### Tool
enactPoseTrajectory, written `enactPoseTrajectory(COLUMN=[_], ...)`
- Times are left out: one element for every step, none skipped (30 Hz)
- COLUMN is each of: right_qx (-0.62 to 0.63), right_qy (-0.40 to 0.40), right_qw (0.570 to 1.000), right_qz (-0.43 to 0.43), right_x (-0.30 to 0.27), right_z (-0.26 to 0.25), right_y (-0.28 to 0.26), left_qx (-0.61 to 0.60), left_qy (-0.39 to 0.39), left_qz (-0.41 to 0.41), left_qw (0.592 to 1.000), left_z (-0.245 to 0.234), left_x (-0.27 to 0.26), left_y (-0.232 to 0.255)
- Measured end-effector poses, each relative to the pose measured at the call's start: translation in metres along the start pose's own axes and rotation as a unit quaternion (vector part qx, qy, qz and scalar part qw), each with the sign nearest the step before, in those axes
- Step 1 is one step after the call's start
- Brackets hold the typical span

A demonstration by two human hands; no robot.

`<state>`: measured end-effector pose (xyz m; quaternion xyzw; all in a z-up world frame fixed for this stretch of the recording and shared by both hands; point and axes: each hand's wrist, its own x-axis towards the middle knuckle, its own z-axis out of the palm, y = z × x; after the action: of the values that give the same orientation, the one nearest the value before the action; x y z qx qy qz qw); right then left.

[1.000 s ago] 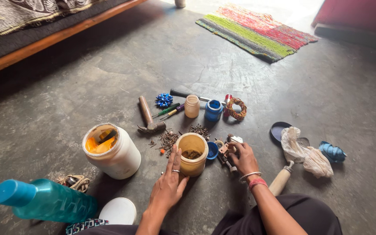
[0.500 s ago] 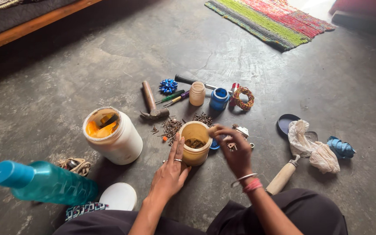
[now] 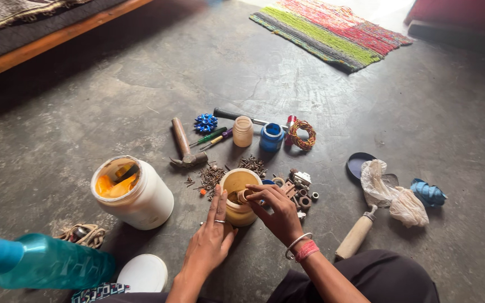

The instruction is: The person sits on the floor and sorts various metal hardware items, including screws, nuts, and bolts, from a pile into a small container. They handle the items one by one, occasionally picking up and placing down other tools and containers nearby.

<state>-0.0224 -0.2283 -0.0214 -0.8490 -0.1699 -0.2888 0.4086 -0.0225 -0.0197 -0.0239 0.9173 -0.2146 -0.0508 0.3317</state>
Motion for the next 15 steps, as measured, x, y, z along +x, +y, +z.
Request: enactPoseTrajectory(right_qx=[0.01,0.019,0.021,0.022,0.024,0.018,0.012,0.007,0.012,0.016,0.023,0.019,0.015,0.01,0.011], right_qy=[0.0,0.0,0.0,0.0,0.0,0.007,0.013,0.02,0.014,0.008,0.002,0.0,-0.002,-0.004,-0.003], right_qw=[1.0,1.0,0.999,0.999,0.999,1.0,1.0,1.0,1.0,1.0,1.0,1.0,1.0,1.0,1.0], right_qz=[0.01,0.019,0.026,0.032,0.038,0.019,-0.001,-0.02,-0.008,0.004,0.015,0.015,0.015,0.015,0.015], right_x=[0.0,-0.0003,-0.0006,-0.0009,-0.0005,0.0001,0.0006,0.0011,0.0007,0.0009,0.0015,0.0012,0.0005,-0.0001,-0.0003], right_z=[0.0005,0.0008,0.0008,0.001,0.0011,0.0005,0.0008,0.001,0.0011,0.0005,0.0015,0.002,0.0013,0.0018,0.0024], right_y=[0.0013,0.002,0.0025,0.0025,0.0025,0.0025,0.002,0.0016,0.0015,0.0024,0.0026,0.0024,0.0028,0.0028,0.0032], left_qx=[0.001,0.001,0.001,0.001,0.001,-0.004,-0.007,-0.011,-0.004,0.002,0.01,0.009,0.008,0.006,0.003], left_qy=[-0.001,-0.002,0.003,0.007,0.012,0.016,0.02,0.025,0.02,0.015,0.011,0.006,0.001,-0.003,-0.002], left_qz=[-0.001,-0.002,0.004,0.011,0.017,0.022,0.026,0.031,0.025,0.02,0.014,0.005,-0.002,-0.01,-0.006], left_qw=[1.0,1.0,1.0,1.0,1.0,1.0,0.999,0.999,0.999,1.0,1.0,1.0,1.0,1.0,1.0], left_z=[-0.0003,-0.0007,-0.0012,-0.0017,-0.0017,-0.0009,-0.0009,-0.0012,-0.0013,-0.0011,-0.0023,-0.0027,-0.0022,-0.0026,-0.0031], left_x=[0.0004,0.0008,0.0012,0.0009,0.0007,0.0014,0.0018,0.0021,0.0013,0.0018,0.0019,0.0014,0.0014,0.0005,0.0004], left_y=[0.0007,0.0011,0.001,0.0005,0.0003,0.0008,0.001,0.0012,0.0013,0.0018,0.0016,0.0021,0.0032,0.0033,0.003])
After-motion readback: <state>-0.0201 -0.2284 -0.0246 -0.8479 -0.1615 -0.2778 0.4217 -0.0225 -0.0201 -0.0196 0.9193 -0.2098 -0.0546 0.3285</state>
